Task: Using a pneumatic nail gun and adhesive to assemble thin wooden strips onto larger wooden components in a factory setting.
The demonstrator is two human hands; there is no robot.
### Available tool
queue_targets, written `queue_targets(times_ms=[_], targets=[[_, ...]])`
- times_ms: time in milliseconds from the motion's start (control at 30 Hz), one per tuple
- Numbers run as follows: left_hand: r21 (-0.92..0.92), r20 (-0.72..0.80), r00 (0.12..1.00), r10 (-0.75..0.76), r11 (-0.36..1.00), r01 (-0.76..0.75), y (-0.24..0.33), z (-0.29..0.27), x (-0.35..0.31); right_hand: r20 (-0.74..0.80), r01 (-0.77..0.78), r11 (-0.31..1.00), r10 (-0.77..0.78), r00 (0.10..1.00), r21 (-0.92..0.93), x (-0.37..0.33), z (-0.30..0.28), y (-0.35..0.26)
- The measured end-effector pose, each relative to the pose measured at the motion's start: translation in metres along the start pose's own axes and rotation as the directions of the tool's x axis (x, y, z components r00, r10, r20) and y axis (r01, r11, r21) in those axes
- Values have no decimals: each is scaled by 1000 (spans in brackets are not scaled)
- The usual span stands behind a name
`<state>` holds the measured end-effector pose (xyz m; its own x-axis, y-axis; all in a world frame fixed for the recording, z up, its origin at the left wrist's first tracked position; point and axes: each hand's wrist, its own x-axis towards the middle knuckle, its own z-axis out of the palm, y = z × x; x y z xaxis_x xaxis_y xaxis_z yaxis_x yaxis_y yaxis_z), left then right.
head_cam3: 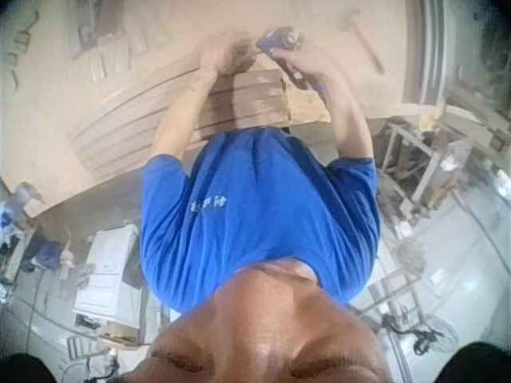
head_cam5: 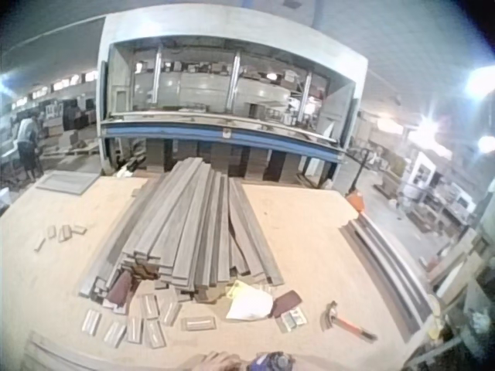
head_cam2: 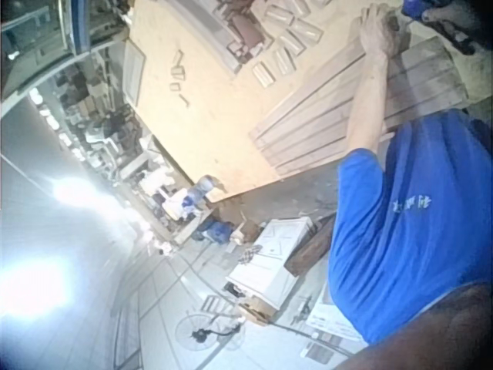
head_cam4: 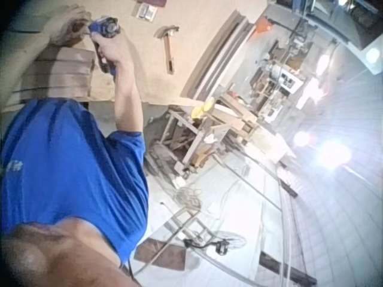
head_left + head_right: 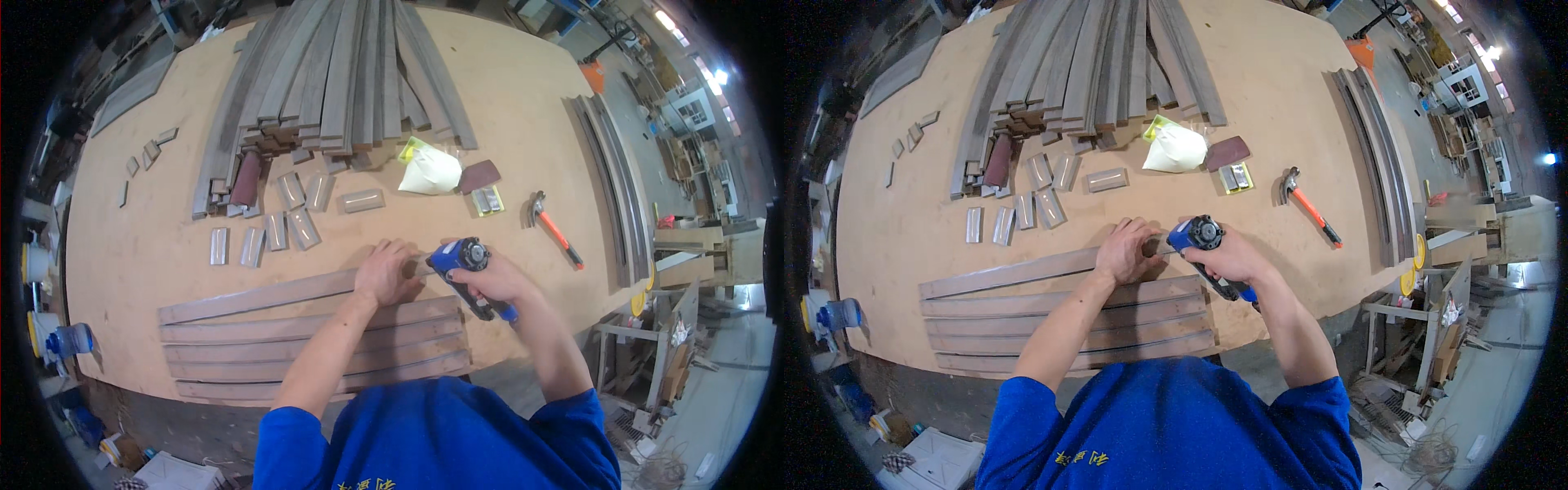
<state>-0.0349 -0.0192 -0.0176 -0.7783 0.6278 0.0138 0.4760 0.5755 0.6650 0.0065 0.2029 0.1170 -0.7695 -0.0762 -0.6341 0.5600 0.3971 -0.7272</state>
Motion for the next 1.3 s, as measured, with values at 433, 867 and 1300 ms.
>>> queue_targets(times_ms=[433, 867, 1300], targets=[[-4, 57, 997, -56, 998, 57, 5, -8, -1, 11, -29, 998, 30, 999, -58, 8, 6, -11], [-24, 30, 999, -28, 999, 29, 4, -8, 0, -7, -79, 993, 79, 997, -87, 4, 10, -26], [-25, -74, 996, 41, 999, -43, -5, 5, -5, 25, -71, 997, 72, 997, -30, -10, 13, 1]])
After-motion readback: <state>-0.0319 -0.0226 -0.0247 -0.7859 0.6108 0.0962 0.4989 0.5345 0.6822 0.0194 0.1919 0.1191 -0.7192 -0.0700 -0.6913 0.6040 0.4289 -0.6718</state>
